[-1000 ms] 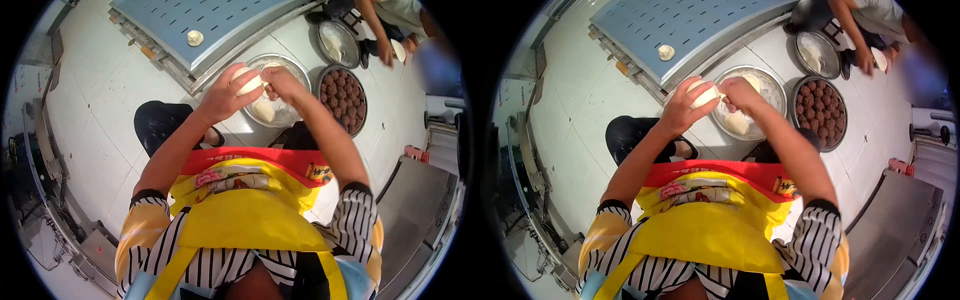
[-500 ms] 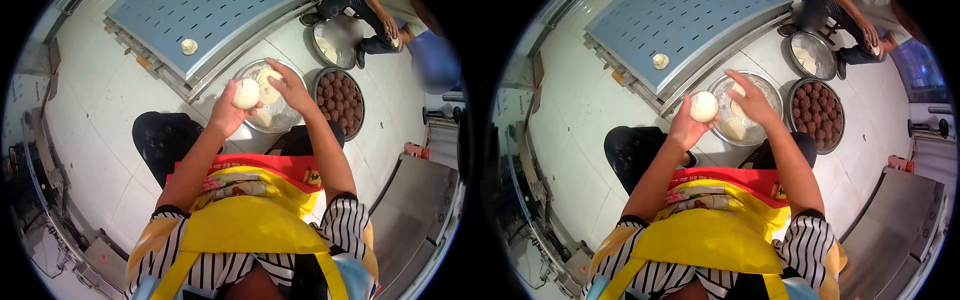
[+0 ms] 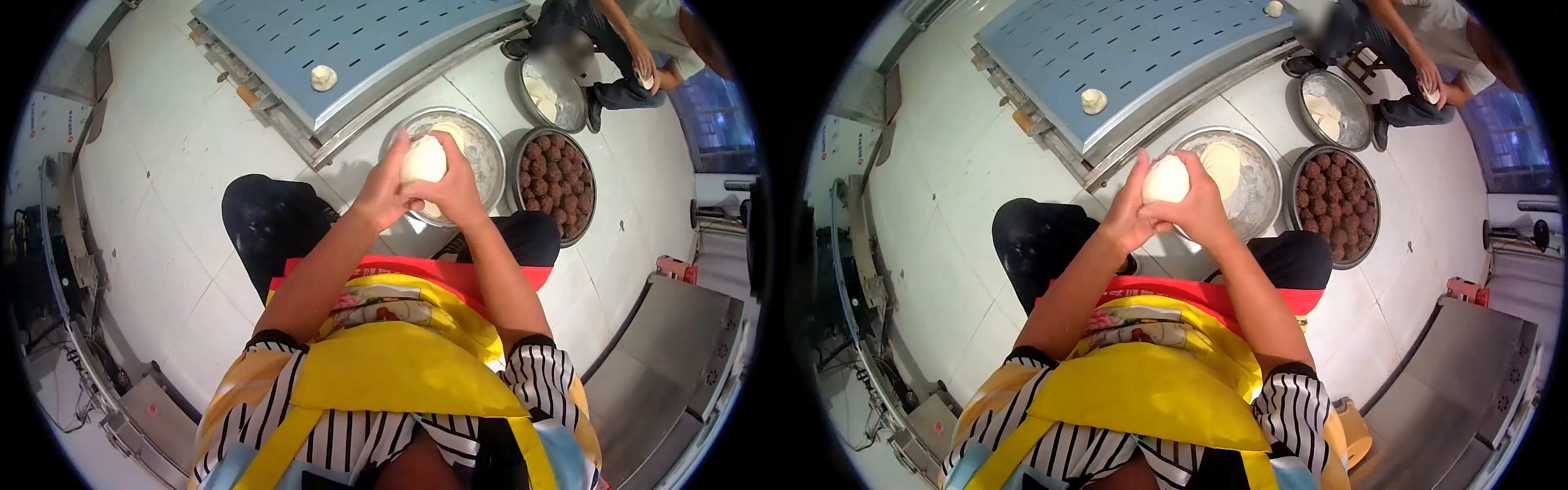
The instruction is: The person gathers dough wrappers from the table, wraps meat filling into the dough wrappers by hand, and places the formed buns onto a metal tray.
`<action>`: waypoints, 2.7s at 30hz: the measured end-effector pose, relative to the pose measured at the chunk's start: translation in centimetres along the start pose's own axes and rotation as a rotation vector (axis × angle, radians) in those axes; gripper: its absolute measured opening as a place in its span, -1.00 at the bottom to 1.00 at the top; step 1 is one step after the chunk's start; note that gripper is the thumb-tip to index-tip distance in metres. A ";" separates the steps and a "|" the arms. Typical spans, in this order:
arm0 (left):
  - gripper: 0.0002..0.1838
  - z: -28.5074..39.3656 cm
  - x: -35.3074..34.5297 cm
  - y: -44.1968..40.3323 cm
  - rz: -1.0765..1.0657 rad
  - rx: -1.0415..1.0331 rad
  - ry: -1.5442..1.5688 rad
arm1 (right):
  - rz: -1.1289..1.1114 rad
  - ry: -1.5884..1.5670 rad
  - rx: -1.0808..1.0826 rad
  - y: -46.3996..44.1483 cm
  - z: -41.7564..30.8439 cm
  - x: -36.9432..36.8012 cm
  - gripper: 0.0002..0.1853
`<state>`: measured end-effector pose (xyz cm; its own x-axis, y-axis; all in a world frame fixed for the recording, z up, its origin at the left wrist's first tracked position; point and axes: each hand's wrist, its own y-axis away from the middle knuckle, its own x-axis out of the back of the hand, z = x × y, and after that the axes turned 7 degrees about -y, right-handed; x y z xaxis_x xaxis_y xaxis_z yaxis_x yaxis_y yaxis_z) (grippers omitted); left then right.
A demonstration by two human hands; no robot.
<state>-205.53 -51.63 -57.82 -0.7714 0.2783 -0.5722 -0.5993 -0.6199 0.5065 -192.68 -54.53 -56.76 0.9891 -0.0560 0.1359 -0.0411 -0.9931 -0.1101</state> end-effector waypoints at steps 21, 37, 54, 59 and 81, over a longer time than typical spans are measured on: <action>-0.31 2.0 0.3 2.1 -0.201 -0.078 0.021 | -0.090 -0.229 -0.106 -0.6 -3.1 -0.8 -0.38; -0.34 1.8 -0.6 2.2 -0.081 -0.108 0.151 | -0.067 -0.065 -0.035 -0.8 -3.8 -1.4 -0.38; -0.32 2.1 0.8 2.3 -0.056 -0.069 0.066 | -0.065 -0.081 -0.099 -0.5 -3.6 -2.2 -0.40; -0.32 1.6 0.4 1.3 -0.032 -0.110 0.091 | -0.010 0.204 -0.021 -0.7 -2.0 -2.2 -0.32; -0.33 0.6 2.2 0.4 -0.071 -0.146 0.279 | -0.173 0.169 0.214 -1.4 -1.3 -2.3 -0.26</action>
<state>-207.64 -50.80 -58.49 -0.6283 0.1249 -0.7679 -0.5968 -0.7104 0.3729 -195.12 -53.13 -55.64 0.9407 0.0782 0.3301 0.1744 -0.9461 -0.2729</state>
